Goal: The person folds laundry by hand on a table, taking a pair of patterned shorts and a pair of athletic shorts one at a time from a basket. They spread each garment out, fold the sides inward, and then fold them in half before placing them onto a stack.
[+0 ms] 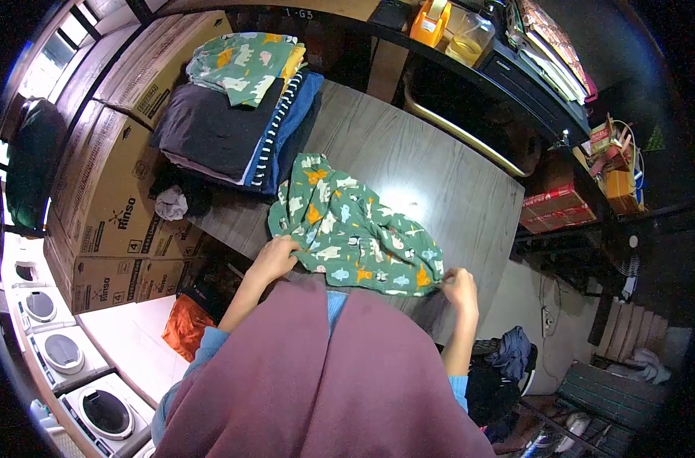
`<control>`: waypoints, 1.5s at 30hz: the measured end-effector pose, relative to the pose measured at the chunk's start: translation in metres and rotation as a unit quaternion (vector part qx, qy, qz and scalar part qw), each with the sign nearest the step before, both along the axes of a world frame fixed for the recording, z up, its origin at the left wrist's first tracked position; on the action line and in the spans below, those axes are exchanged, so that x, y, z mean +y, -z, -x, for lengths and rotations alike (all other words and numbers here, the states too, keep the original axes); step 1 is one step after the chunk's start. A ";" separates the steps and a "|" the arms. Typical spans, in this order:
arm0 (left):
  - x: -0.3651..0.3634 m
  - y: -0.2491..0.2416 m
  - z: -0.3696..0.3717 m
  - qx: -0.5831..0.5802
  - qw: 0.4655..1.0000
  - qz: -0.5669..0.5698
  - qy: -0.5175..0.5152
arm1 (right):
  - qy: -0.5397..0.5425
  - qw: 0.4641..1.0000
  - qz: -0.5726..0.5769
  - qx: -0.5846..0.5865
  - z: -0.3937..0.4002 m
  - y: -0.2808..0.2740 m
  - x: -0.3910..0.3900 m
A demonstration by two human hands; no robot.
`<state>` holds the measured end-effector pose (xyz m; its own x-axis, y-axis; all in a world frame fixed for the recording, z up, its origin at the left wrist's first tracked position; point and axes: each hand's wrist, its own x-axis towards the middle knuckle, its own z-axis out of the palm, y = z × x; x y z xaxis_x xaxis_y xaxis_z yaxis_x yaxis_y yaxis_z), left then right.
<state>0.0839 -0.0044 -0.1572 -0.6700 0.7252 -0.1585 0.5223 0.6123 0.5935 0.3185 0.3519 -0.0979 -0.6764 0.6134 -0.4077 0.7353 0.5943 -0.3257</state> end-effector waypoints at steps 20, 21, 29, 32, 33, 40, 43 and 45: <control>0.030 -0.233 0.046 -0.105 0.932 -0.346 0.029 | -0.170 0.822 0.284 0.463 0.075 -0.147 -0.040; 0.030 -0.250 0.046 -0.126 0.943 -0.299 0.077 | -0.174 0.821 0.271 0.472 0.068 -0.167 -0.041; 0.027 -0.229 0.070 0.104 0.968 -0.229 0.019 | -0.258 0.613 0.383 0.641 0.022 -0.182 -0.001; 0.009 -0.215 0.076 -0.094 0.970 -0.220 0.046 | -0.240 0.599 0.422 0.636 0.015 -0.179 0.018; 0.005 -0.212 0.075 -0.200 0.956 -0.205 0.070 | -0.181 0.622 0.405 0.645 0.017 -0.179 0.021; 0.033 -0.148 0.080 0.235 0.910 -0.224 -0.258 | -0.065 0.653 0.474 0.587 0.058 -0.146 0.014; 0.032 -0.121 0.082 0.134 0.890 -0.170 -0.401 | -0.070 0.647 0.492 0.578 0.055 -0.147 0.011; 0.031 -0.091 0.080 -0.179 0.851 -0.336 -0.361 | -0.124 0.656 0.511 0.541 0.056 -0.150 0.011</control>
